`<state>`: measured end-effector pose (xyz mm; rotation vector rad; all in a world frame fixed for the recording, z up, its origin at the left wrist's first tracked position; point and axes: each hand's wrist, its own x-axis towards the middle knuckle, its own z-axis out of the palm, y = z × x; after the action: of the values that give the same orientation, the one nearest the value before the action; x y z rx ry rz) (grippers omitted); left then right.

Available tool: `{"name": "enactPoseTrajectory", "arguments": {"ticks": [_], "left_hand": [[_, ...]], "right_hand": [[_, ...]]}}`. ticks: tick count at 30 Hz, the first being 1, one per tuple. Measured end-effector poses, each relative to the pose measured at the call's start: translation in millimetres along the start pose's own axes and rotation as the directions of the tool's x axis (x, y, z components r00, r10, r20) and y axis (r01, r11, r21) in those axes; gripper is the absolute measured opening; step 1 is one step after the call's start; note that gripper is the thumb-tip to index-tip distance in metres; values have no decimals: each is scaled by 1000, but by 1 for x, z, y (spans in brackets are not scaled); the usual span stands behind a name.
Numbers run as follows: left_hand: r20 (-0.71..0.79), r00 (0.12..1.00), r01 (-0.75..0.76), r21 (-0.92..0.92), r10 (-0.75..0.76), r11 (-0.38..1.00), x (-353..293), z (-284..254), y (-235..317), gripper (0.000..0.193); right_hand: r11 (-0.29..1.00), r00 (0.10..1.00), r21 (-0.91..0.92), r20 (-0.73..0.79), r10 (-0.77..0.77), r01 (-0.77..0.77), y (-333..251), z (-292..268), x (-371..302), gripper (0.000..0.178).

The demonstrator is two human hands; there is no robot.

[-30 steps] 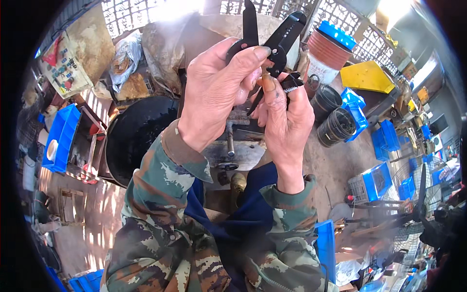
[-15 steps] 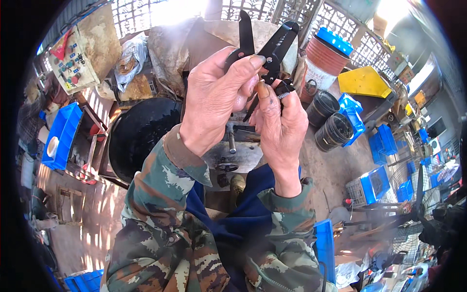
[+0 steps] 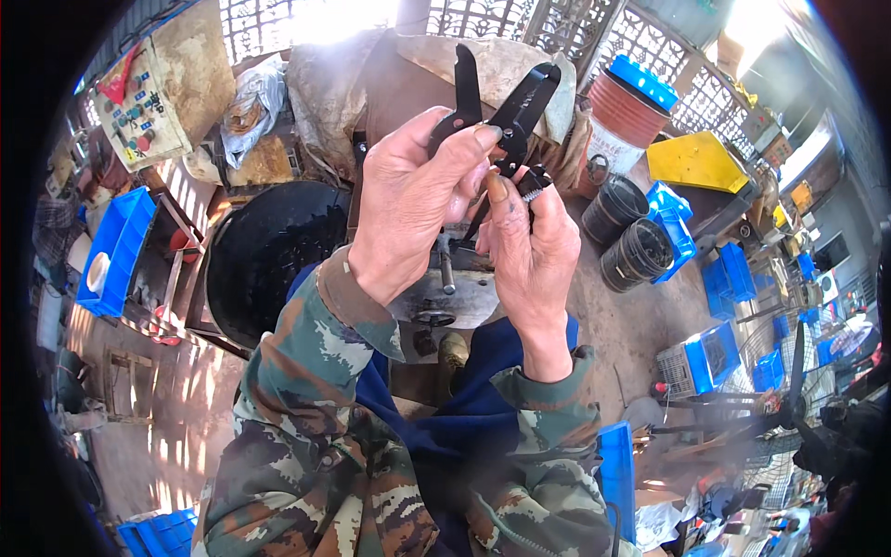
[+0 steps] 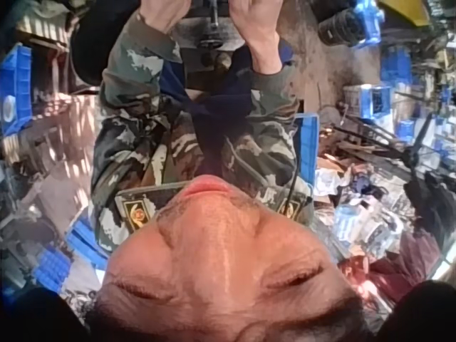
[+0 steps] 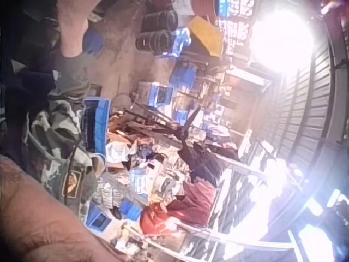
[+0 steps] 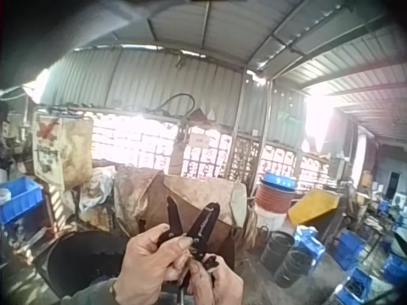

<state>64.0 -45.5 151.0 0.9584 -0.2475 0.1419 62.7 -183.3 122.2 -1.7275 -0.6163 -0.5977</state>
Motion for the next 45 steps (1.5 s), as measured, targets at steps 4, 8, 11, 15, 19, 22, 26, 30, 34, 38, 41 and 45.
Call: {"name": "enactPoseTrajectory", "arguments": {"ticks": [4,8,11,15,19,22,26,30,34,38,41,45], "left_hand": [[-35,999,34,-15,-34,999,-5,-8,-9,13],[-84,995,40,-39,-44,998,-7,-15,-18,13],[-106,992,64,-59,-70,996,-7,-21,-27,13],[-162,983,84,-34,-89,996,-6,-27,-31,13],[-135,987,81,-48,-87,996,-6,-35,-32,13],[-158,983,83,-57,-91,995,-6,-36,-31,14],[-140,989,45,-71,-54,996,-9,-34,-27,14],[-163,986,24,-45,-31,999,-12,-27,-18,15],[-156,988,-10,-19,6,1000,-16,-18,-9,16],[-96,994,-51,-24,49,998,-18,-19,-7,12],[-59,995,-78,-20,77,997,-19,-20,-6,12],[-76,991,-105,36,108,994,-20,-17,-4,14]], "right_hand": [[999,1000,-47,4,25,-24,8,4,-11,23],[997,998,-33,24,65,-64,16,7,-17,22],[996,997,-59,47,62,-59,26,9,-19,21],[995,992,-9,65,104,-104,26,14,-19,21],[991,986,-22,93,137,-136,25,18,-18,17],[982,976,3,109,188,-190,20,20,-16,14],[982,977,14,110,184,-187,16,19,-16,15],[988,987,64,79,137,-142,11,23,-16,16],[992,992,67,79,100,-105,5,18,-16,21],[980,991,151,36,128,-132,-5,19,-16,15],[973,989,178,28,142,-145,-6,18,-16,16],[972,986,168,14,165,-165,-13,20,-15,16]]}}
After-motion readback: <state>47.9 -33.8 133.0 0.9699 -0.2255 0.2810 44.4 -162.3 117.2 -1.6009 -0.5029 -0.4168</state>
